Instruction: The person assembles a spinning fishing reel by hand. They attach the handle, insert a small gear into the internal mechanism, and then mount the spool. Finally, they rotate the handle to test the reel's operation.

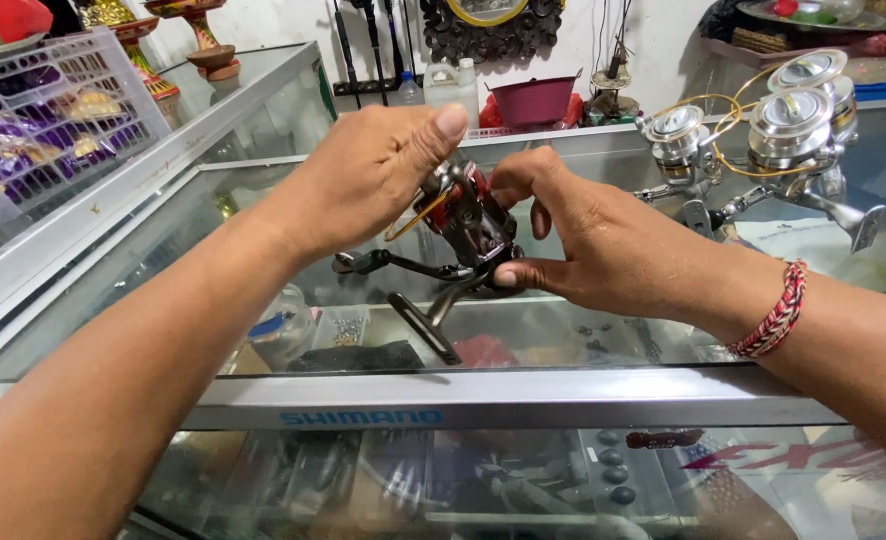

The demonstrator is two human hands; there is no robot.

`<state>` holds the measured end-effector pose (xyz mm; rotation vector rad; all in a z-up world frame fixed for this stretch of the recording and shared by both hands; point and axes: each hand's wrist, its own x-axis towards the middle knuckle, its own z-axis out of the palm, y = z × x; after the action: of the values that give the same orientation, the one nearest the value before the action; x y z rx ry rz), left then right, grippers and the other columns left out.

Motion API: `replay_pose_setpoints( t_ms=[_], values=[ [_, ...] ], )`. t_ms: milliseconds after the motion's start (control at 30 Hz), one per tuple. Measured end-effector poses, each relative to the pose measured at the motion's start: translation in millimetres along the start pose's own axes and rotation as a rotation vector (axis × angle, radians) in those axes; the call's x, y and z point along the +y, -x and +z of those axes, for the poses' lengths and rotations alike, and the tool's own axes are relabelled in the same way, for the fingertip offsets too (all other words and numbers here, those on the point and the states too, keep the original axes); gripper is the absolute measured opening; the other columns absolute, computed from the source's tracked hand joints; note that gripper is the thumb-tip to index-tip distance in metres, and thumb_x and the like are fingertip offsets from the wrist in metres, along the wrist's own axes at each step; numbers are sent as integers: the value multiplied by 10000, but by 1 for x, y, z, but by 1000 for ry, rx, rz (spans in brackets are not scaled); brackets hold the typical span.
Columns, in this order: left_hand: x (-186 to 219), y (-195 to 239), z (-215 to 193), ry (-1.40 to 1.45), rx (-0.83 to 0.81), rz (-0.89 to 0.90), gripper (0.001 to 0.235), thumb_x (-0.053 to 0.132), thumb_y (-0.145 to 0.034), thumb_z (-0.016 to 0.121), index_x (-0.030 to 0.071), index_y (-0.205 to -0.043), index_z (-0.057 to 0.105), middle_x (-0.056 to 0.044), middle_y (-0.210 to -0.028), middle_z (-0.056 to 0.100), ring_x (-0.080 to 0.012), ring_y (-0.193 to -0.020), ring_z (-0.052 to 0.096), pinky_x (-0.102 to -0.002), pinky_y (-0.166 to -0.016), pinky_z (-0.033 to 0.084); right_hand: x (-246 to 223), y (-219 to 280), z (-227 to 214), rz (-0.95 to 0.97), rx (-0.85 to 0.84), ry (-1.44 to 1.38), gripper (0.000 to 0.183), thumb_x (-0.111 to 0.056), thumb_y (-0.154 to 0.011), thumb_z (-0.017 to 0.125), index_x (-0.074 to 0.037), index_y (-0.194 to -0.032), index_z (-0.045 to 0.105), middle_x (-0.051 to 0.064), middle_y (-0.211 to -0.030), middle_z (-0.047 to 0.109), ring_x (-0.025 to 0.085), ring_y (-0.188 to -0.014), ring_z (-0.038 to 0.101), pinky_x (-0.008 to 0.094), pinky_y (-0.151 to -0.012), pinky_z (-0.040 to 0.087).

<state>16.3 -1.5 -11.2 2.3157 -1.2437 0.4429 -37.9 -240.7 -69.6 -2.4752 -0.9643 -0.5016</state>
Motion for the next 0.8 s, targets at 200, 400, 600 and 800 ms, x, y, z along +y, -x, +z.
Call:
replay_pose_setpoints(
  t_ms=[200, 400, 600, 800],
  values=[
    [1, 15, 2, 35, 26, 124, 530, 531, -1065, 219, 122, -794, 419, 6, -755, 401, -170, -703, 395, -332, -665, 317, -4, -2, -3, -4, 4, 3, 688, -216, -879, 766, -148, -1400, 321, 84, -1379, 602, 235, -877, 580, 389, -665, 552],
    [5, 30, -12, 112, 55, 178, 503, 508, -1068, 214, 106, -932, 484, -3, -828, 457, -173, -788, 416, -310, -733, 346, -6, -5, -2, 55, -30, 11, 723, -186, -870, 758, -218, -1437, 309, 50, -1393, 561, 208, -896, 586, 357, -599, 567],
    [-17, 50, -31, 23, 103, 164, 637, 495, -1072, 221, 18, -1194, 624, -103, -1029, 651, -232, -969, 590, -360, -856, 473, -2, -4, 0, 34, -30, 32, 862, -203, -867, 766, -257, -1529, 216, 100, -1392, 558, 217, -912, 585, 383, -690, 549],
    [-71, 82, -29, -111, -80, -113, 303, 379, -1086, 384, 106, -1095, 513, -68, -1019, 573, -254, -952, 542, -404, -824, 418, -16, -9, -1, 92, -92, 55, 944, -207, -834, 774, -269, -1600, 226, 84, -1494, 456, 209, -918, 614, 376, -754, 593]
  ],
)
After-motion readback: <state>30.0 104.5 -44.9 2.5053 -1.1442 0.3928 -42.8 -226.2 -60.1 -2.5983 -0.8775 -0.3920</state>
